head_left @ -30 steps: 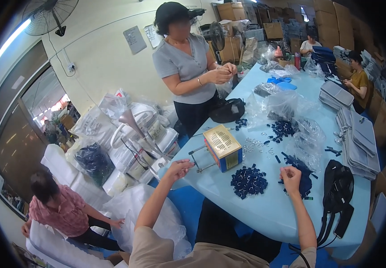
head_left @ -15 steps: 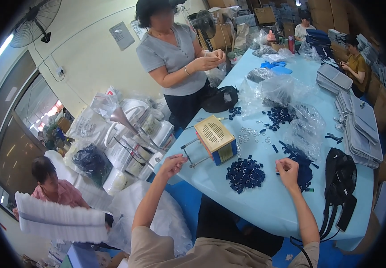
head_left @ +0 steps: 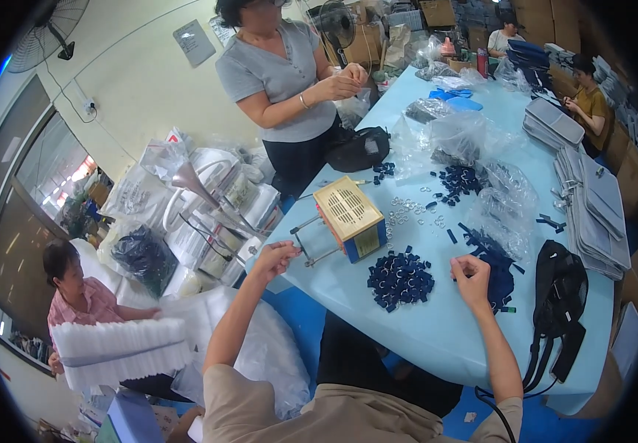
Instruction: Assembling small hardware components onto blue plastic straps at an industrial workbench.
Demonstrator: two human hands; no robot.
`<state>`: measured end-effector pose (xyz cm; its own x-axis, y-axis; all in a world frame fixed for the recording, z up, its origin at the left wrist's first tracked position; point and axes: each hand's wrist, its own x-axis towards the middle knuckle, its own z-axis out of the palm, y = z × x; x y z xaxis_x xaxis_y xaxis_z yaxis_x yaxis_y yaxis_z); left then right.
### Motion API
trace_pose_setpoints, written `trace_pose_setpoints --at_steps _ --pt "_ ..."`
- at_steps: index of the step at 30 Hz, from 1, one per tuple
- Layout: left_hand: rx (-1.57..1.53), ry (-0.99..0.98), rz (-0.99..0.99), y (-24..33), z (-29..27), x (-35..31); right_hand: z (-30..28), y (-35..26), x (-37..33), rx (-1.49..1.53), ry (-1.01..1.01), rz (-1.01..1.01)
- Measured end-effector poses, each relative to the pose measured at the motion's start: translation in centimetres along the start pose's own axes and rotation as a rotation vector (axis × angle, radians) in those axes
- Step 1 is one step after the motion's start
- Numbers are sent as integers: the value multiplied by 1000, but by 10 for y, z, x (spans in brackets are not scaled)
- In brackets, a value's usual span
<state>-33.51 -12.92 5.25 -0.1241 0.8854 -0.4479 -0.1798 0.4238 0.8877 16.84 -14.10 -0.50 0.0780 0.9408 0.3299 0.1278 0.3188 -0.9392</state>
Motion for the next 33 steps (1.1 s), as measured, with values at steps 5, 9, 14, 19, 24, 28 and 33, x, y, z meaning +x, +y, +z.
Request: trace_pose_setpoints --at_steps 5,9,14,19,24,28,33 --pt "79 56 21 0 -5 -7 5 -5 0 -14 -10 -18" --pt "401 228 139 17 23 -38 -1 -4 -3 -40 0 -11" --pt "300 109 720 6 106 -78 0 -8 -7 -47 0 -35" --pt "356 -116 968 -27 221 -91 14 -25 -11 256 -161 61" --pt "411 -258 1064 -48 299 -60 1 -43 -7 339 -147 -39" --pt "391 -321 1077 -60 324 -44 -6 -37 -4 316 -79 -56" --pt "376 -351 1073 -72 328 -28 -7 -28 0 292 -13 -37"
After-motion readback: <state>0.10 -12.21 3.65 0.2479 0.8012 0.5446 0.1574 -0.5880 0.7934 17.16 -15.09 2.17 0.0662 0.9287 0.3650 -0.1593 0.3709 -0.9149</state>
